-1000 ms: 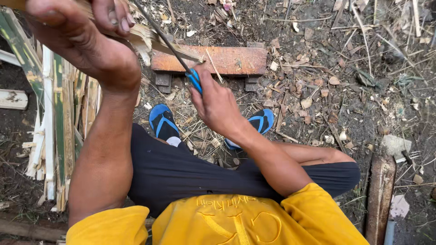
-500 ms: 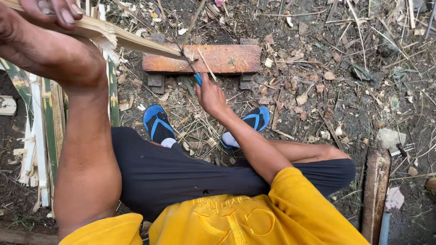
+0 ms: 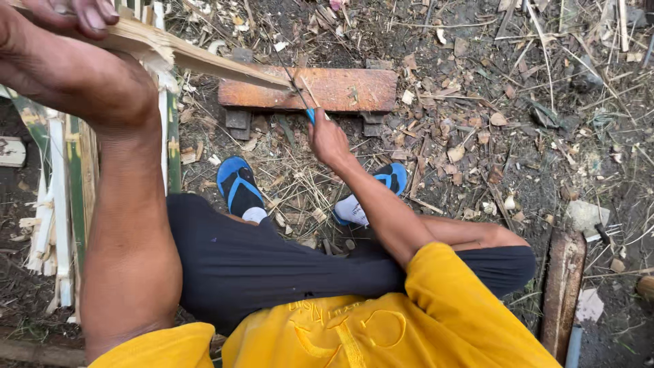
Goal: The person sits cross-legged on the ground and uses a knife to split long bamboo strips into thinner slats. They repeatedly position a strip on a wooden block and push the knife through the material to separate it, then place the finished slats into a pile.
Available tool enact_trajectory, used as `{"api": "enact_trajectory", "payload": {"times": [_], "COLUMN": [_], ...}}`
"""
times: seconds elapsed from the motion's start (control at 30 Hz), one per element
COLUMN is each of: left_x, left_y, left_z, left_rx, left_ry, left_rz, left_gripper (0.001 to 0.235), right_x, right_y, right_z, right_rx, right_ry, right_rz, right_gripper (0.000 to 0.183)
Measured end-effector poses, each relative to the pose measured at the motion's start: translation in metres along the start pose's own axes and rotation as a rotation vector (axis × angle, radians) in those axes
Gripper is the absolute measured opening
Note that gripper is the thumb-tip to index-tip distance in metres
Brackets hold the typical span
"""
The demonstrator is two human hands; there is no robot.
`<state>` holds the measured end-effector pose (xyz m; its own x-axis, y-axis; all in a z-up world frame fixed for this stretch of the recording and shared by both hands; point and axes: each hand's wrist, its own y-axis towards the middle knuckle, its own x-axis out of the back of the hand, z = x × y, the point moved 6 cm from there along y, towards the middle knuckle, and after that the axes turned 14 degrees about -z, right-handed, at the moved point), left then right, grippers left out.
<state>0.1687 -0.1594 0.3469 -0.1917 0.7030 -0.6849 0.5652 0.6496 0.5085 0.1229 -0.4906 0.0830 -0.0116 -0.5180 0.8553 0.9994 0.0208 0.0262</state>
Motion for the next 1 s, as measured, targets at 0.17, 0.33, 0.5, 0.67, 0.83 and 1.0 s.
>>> {"api": "enact_trajectory", "payload": {"times": [0.17,0.33,0.5,0.67,0.83,1.0], "left_x": [0.028,0.034,0.022,0.015,0.000,0.003], "left_y": [-0.002,0.001,0.002,0.001,0.004,0.003], "left_z": [0.012,0.004,0.009,0.007,0.000,0.000], "left_rx": [0.059,0.036,0.034,0.007,-0.029,0.037], "left_ry": [0.039,0.060,0.037,0.052,0.045,-0.087], "left_rz": [-0.070,-0.032,-0.018,-0.007,-0.021,-0.131], "left_gripper": [0.048,0.044,0.045,0.046,0.048,0.050], "right_x": [0.019,0.000,0.035,0.016,-0.025,-0.028], "right_y": [-0.020,-0.008,-0.007,-0.010,0.001,-0.017], "right_z": [0.041,0.018,0.054,0.029,-0.036,-0.037], "right_rx": [0.200,-0.076,0.071,0.213,-0.016,0.083], "right_ry": [0.233,0.126,0.173,0.173,-0.032,0.144], "right_rz": [-0.176,0.087,0.002,-0.225,0.048,-0.047], "right_gripper": [0.032,0.030,0.035,0.044,0.034,0.039]}}
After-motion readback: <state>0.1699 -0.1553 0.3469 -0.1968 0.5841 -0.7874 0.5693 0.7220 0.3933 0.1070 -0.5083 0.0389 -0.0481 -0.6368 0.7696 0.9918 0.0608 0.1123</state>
